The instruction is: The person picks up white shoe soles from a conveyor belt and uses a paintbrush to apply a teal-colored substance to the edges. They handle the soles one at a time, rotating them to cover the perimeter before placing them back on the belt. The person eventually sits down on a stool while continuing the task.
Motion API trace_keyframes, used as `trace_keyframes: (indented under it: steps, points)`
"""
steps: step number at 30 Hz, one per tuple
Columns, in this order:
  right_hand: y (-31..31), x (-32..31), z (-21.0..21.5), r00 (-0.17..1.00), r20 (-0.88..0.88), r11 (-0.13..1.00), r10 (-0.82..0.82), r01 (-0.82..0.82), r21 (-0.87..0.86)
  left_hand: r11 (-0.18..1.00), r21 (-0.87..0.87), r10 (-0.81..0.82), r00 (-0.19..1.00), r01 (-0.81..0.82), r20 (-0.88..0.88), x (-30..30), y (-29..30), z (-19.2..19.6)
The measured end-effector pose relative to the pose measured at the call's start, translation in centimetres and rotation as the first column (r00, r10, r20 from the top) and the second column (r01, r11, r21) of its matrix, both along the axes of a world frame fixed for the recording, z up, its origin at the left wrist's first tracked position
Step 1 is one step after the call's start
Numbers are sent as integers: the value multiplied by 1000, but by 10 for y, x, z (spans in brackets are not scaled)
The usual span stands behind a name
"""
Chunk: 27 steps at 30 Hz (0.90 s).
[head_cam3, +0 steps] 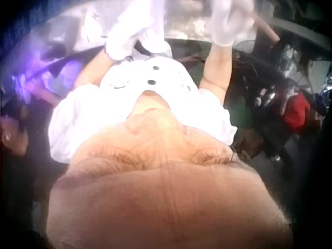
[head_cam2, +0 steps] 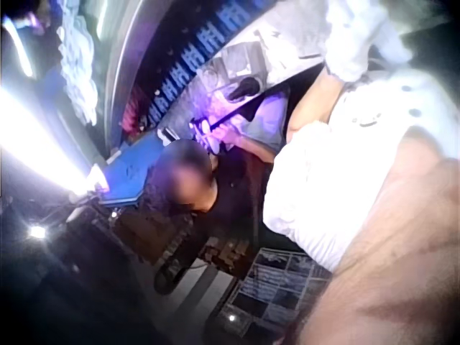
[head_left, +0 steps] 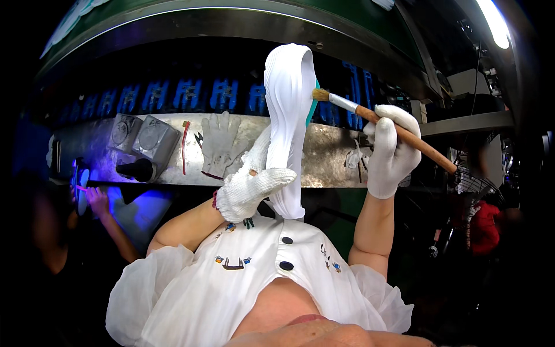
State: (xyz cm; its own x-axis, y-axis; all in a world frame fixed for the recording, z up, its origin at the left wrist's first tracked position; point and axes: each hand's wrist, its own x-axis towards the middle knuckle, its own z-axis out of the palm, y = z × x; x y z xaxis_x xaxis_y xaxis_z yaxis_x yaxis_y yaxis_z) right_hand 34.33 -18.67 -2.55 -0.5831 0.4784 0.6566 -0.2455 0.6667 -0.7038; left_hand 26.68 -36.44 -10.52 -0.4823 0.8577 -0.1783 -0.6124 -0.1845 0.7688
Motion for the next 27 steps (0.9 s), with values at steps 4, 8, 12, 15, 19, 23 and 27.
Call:
trace_keyframes:
  steps: [4, 8, 12, 15, 19, 23, 27]
  points:
    - [7, -7, 5, 1000, 5, 1000, -15, 14, 15, 999, -29, -19, 998, 17, -54, 0, 0, -5]
    - [8, -17, 7, 1000, 6, 999, -31, 31, 23, 1000, 24, -5, 1000, 6, -27, 1, -4, -11]
    - [14, -14, 6, 1000, 5, 1000, -16, 16, -17, 999, 40, -24, 995, 21, 94, -2, -2, -14]
    - [9, -10, 1, 998, -26, 998, 64, -65, -26, 999, 28, -19, 992, 15, 124, -1, -2, -11]
    - [7, -5, -10, 997, 41, 995, 60, -63, 71, 999, 52, -7, 990, -1, 144, -1, -1, -7]
    - [5, 3, -18, 994, 67, 982, 82, -92, 167, 994, 113, -26, 987, 8, 157, -6, -1, 1]
    - [-2, 15, -24, 986, 79, 984, 147, -153, 88, 963, 262, 14, 984, -62, 179, -10, -1, -12]
